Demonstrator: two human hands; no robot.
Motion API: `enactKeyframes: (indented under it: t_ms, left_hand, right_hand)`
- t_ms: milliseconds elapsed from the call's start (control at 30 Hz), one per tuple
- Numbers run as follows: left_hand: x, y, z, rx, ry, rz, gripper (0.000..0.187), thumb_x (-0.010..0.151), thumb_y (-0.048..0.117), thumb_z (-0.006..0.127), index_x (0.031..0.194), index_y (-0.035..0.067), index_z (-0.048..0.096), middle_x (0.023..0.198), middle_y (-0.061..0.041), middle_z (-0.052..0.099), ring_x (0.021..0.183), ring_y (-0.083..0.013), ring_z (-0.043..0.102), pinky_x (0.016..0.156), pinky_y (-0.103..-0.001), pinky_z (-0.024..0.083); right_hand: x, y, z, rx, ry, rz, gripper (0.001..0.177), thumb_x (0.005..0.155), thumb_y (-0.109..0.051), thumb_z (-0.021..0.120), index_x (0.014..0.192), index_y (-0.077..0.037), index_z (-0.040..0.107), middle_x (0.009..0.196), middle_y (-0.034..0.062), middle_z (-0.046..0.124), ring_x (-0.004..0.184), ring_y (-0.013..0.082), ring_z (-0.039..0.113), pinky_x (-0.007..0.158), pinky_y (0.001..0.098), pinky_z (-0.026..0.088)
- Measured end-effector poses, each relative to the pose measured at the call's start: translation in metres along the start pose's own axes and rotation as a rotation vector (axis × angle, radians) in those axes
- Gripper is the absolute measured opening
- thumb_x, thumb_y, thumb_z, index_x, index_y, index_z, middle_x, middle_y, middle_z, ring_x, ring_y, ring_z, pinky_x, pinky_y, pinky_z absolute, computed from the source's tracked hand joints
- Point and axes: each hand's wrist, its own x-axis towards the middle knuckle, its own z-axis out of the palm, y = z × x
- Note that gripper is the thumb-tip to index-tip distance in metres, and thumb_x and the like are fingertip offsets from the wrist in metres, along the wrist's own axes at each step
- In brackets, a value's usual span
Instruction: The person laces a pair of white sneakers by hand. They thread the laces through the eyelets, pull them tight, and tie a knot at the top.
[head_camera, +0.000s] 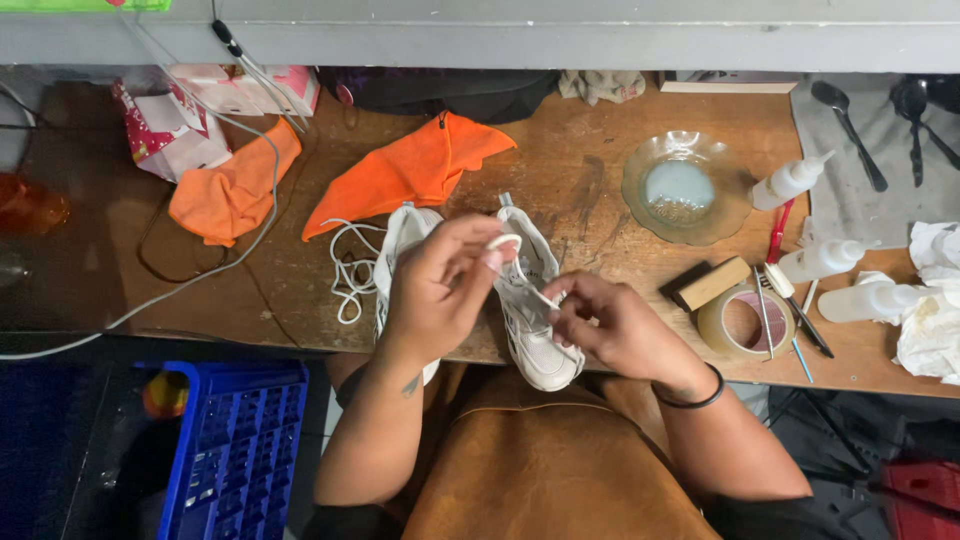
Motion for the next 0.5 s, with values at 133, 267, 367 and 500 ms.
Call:
enactKeyframes:
  t_ms: [133, 267, 367, 500]
  left_hand:
    - [-0.002, -0.002, 0.009, -0.019, -0.361, 0.039, 0.055, 0.084, -0.017, 0.045, 0.136, -0.001, 0.043, 0.117, -0.027, 0.062, 0.110, -0.0437, 0.061, 0.090, -0.052, 0.053]
    - [0.001, -0.005, 0.012, -0.187, -0.514, 0.110, 0.031, 0.084, -0.015, 0.050, 0.112, -0.004, 0.058, 0.106, -0.018, 0.064, 0.123, -0.0386, 0.053, 0.105, -0.054, 0.041]
    - [-0.005, -0.009, 0.013, -0.280, -0.498, 0.070, 0.004, 0.093, 0.008, 0.061, 0.094, 0.005, 0.064, 0.075, -0.006, 0.067, 0.071, -0.0136, 0.063, 0.071, -0.032, 0.055]
    - [-0.019, -0.040, 0.001, -0.469, -0.205, 0.020, 0.026, 0.100, 0.012, 0.045, 0.102, -0.008, 0.062, 0.056, -0.008, 0.053, 0.050, -0.0133, 0.049, 0.056, -0.027, 0.051]
  right_hand:
    - [-0.004, -0.013, -0.011, 0.576, 0.110, -0.247, 0.014, 0.087, 0.007, 0.059, 0.101, 0.007, 0.059, 0.070, 0.0156, 0.070, 0.060, 0.0158, 0.069, 0.059, 0.0259, 0.057]
    - [-0.002, -0.048, -0.019, 0.626, 0.180, -0.387, 0.011, 0.086, 0.008, 0.059, 0.096, 0.010, 0.059, 0.070, 0.0187, 0.065, 0.060, 0.0207, 0.067, 0.063, 0.0317, 0.058]
    - [0.014, -0.054, -0.020, 0.659, 0.271, -0.411, 0.012, 0.090, 0.004, 0.055, 0.101, 0.006, 0.058, 0.085, 0.0236, 0.068, 0.062, 0.0225, 0.068, 0.058, 0.0312, 0.060]
    - [0.043, -0.029, -0.010, 0.865, 0.321, -0.378, 0.021, 0.093, 0.002, 0.054, 0.113, 0.007, 0.052, 0.089, 0.0230, 0.065, 0.062, 0.0222, 0.065, 0.059, 0.0290, 0.056]
